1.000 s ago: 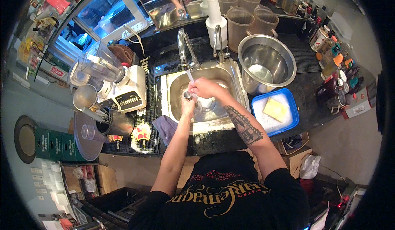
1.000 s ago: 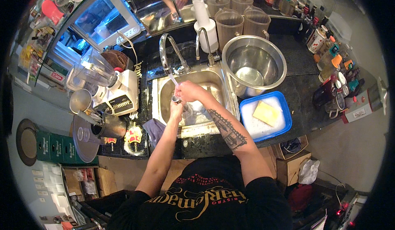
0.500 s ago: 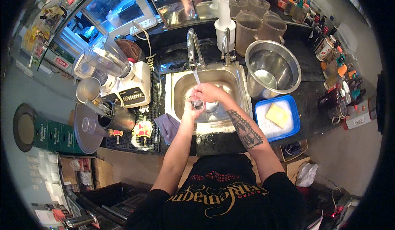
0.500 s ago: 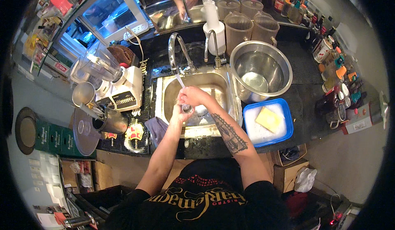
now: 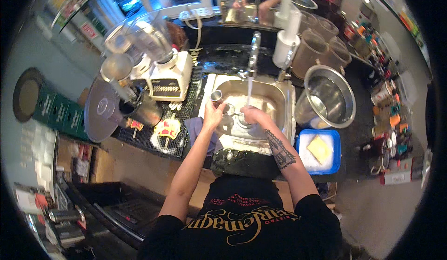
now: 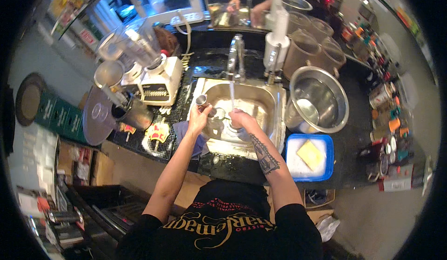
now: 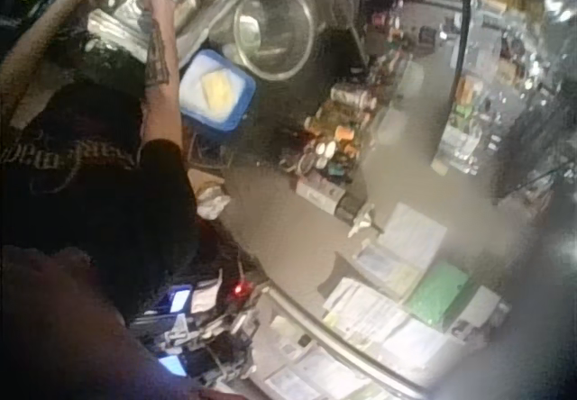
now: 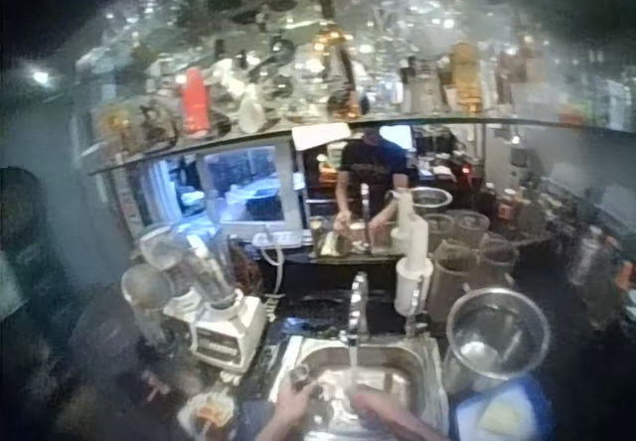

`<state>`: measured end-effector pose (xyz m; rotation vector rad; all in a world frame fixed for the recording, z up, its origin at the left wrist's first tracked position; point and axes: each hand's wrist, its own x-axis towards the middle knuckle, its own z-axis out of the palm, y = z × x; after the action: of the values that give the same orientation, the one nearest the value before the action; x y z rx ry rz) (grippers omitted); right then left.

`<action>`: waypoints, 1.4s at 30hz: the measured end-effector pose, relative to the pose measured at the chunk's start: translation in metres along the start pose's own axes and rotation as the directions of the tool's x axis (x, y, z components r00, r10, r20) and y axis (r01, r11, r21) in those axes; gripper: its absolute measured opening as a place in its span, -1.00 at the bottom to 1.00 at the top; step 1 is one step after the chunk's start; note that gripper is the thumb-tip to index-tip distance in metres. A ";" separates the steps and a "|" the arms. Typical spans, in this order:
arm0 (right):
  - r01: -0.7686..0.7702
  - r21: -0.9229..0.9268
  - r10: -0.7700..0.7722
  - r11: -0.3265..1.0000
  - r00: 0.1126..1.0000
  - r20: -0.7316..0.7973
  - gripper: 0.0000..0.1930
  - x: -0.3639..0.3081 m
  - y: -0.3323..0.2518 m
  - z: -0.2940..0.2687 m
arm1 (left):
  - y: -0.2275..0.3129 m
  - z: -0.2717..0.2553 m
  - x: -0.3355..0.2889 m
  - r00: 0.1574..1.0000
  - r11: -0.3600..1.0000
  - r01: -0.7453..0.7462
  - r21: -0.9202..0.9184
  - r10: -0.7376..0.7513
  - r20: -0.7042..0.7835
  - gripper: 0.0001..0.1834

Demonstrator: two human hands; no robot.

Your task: The person washes various kitchen items in a sink using a sponge and running water. They scrub and rinse a metal shaker, a plastic cup, and a metal lid, placing each item aside after cleaning.

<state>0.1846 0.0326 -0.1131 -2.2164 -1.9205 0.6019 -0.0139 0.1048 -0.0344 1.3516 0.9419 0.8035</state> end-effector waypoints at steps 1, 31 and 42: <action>-0.044 0.050 0.044 0.998 0.999 -0.013 -0.65 0.012 0.000 0.018 | 0.001 -0.010 0.002 0.997 0.996 -0.072 0.056 0.072 -0.001 -0.52; 0.126 -0.329 -0.010 0.936 0.943 0.333 -0.75 -0.017 -0.075 -0.062 | 0.152 -0.280 -0.052 0.530 0.635 -0.297 0.713 0.731 -0.430 -0.45; 0.138 -0.315 -0.026 0.939 0.942 0.335 -0.75 -0.012 -0.055 -0.052 | 0.144 -0.300 -0.043 0.636 0.670 -0.263 0.694 0.662 -0.397 -0.50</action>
<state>0.1535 0.0381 -0.0432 -2.3307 -2.4335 0.7148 -0.2958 0.2053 0.1180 1.9913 1.4503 1.5580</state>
